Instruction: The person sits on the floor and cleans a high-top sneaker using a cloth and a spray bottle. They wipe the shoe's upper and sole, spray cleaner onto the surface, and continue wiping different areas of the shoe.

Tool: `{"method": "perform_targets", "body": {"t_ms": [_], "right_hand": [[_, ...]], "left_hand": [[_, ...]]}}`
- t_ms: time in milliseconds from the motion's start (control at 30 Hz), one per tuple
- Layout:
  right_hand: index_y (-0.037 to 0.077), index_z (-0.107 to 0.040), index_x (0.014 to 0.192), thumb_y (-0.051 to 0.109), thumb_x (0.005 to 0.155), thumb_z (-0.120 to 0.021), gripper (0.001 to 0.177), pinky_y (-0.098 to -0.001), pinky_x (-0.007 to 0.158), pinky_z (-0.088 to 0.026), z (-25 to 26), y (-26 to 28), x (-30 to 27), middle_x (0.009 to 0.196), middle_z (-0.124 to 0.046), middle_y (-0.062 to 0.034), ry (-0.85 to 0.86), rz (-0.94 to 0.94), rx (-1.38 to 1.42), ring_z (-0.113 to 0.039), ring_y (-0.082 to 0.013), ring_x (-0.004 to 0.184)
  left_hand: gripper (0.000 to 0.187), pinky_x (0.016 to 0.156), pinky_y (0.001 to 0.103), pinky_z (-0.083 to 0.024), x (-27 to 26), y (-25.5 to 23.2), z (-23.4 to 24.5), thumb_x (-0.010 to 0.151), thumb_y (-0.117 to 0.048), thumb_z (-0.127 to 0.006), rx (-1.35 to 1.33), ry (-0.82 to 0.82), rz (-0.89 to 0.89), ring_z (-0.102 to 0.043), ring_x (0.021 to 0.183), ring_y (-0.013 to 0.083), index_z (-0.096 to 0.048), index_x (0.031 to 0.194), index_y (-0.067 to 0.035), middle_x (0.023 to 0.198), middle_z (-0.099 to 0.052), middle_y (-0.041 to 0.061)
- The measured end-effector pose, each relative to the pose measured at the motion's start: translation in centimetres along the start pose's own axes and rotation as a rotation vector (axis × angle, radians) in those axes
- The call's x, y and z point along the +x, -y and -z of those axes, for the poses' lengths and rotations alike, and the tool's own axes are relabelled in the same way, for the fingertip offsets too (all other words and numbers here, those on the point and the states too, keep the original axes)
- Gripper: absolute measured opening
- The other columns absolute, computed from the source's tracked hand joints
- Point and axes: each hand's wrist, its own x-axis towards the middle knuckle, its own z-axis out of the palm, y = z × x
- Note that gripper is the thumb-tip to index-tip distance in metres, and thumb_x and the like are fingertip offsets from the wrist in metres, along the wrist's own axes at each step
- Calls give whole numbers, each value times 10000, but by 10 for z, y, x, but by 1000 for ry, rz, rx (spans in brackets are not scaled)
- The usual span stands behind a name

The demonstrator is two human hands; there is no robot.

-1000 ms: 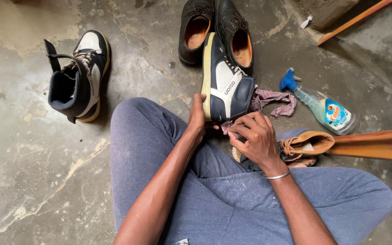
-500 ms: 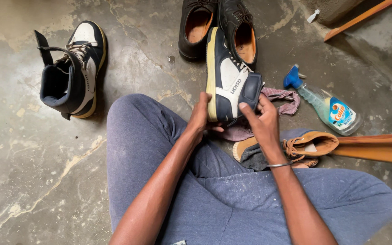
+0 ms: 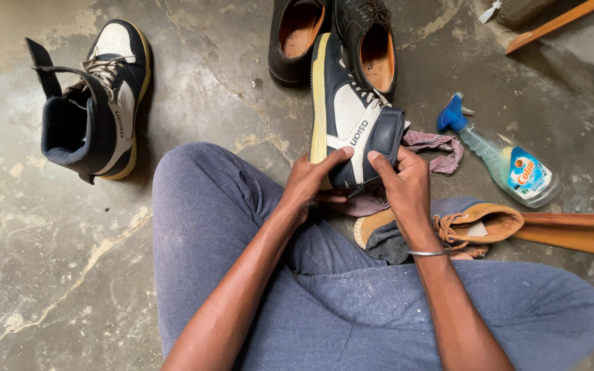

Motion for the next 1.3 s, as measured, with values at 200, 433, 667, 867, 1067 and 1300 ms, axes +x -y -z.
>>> {"method": "perform_targets", "body": {"t_ms": [200, 433, 667, 867, 1067, 1300], "right_hand": [[-57, -718, 1112, 95, 1006, -639, 202, -230, 757, -528, -1, 0, 1, 986, -743, -62, 18, -22, 51, -648, -62, 831], [-41, -717, 1118, 117, 1001, -620, 219, -233, 752, -534, -4, 5, 1, 982, -747, -54, 10, -36, 19, -655, -67, 828], [-10, -696, 1119, 281, 879, -781, 387, -265, 767, -560, 2, -2, 1, 999, -747, -74, 42, 91, -297, -686, -111, 867], [59, -736, 1116, 402, 1059, -658, 357, -329, 636, -431, 53, -20, 3, 882, -657, -93, -104, -100, -514, -541, -184, 718], [120, -801, 982, 342, 874, -689, 271, -356, 656, -532, 83, -31, -5, 884, -778, -90, 82, -207, -926, -703, -218, 678], [2, -780, 954, 405, 654, -906, 518, -456, 730, -562, 31, -56, -16, 851, -732, -237, 215, 58, -1201, -705, -368, 779]], "left_hand": [[854, 486, 321, -653, 0, 0, 0, 708, -494, -794, -6, -8, -3, -756, 696, 274, -568, 1262, 115, 1013, -711, 229], [839, 481, 312, -648, -2, -2, -2, 722, -495, -780, -5, 12, -13, -755, 697, 271, -578, 1268, 110, 1015, -711, 221], [867, 513, 340, -661, 0, 2, 2, 711, -501, -782, -5, 30, -7, -758, 735, 285, -548, 1297, 94, 1036, -702, 228], [864, 537, 364, -663, 1, 7, -1, 690, -472, -824, 10, -4, -63, -767, 761, 286, -525, 1287, 77, 1032, -721, 228], [804, 528, 356, -647, -1, 9, 0, 695, -458, -830, 25, -11, -83, -756, 706, 262, -579, 1245, 73, 982, -738, 199], [779, 562, 369, -647, -4, 6, 5, 712, -453, -826, -20, 9, -81, -753, 714, 275, -610, 1244, 73, 997, -740, 193]]}}
